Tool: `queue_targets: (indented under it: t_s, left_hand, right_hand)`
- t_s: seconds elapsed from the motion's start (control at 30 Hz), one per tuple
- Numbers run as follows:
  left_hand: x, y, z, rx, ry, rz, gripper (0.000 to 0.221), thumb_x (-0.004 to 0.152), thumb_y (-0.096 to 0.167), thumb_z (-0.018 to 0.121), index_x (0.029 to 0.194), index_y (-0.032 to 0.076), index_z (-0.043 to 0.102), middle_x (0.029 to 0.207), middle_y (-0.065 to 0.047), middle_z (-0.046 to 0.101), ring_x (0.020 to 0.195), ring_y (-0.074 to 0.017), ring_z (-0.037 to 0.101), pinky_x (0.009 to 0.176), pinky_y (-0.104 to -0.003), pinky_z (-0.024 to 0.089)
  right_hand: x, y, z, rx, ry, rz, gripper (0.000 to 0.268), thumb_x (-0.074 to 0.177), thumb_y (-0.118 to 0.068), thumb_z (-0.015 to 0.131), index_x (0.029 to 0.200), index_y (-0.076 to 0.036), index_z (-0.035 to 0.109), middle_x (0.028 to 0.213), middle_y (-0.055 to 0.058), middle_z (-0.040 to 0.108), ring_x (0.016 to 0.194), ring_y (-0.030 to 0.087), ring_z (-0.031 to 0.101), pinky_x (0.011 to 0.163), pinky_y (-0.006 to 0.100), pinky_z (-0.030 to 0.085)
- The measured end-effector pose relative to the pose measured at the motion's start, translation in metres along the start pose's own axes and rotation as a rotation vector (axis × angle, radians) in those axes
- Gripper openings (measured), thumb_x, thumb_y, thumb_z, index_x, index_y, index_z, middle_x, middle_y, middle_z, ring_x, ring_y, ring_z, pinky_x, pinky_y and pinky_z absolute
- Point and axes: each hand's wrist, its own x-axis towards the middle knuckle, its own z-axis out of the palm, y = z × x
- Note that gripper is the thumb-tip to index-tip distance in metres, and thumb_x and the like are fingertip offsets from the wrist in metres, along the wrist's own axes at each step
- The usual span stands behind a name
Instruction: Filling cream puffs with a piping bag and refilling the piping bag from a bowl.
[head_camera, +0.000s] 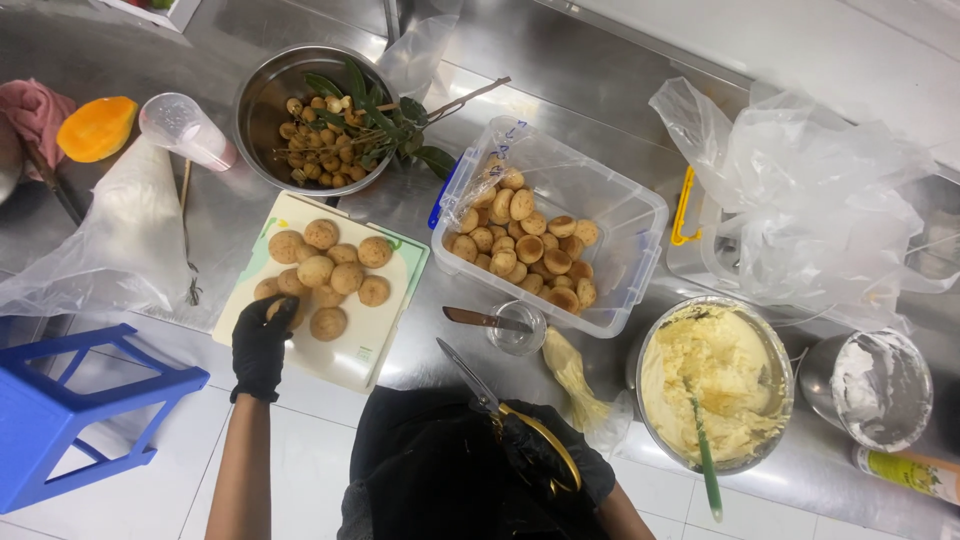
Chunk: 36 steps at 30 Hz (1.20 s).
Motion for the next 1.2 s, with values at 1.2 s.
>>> queue_targets:
  t_s: [1.2]
  left_hand:
    - [0.104, 0.076, 0.433, 1.125, -0.688, 1.050, 0.027, 0.103, 0.010, 0.060, 0.128, 0.014, 0.069, 0.131, -0.013, 0.067, 0.127, -0.0325, 0.063, 0.112, -0.045, 0.050]
  right_hand:
    - [-0.040, 0.062, -0.039, 0.532, 0.357, 0.005, 0.059, 0.090, -0.034, 0.070, 0.136, 0.001, 0.055, 0.118, 0.015, 0.073, 0.103, 0.019, 0.073, 0.089, 0.031, 0.062]
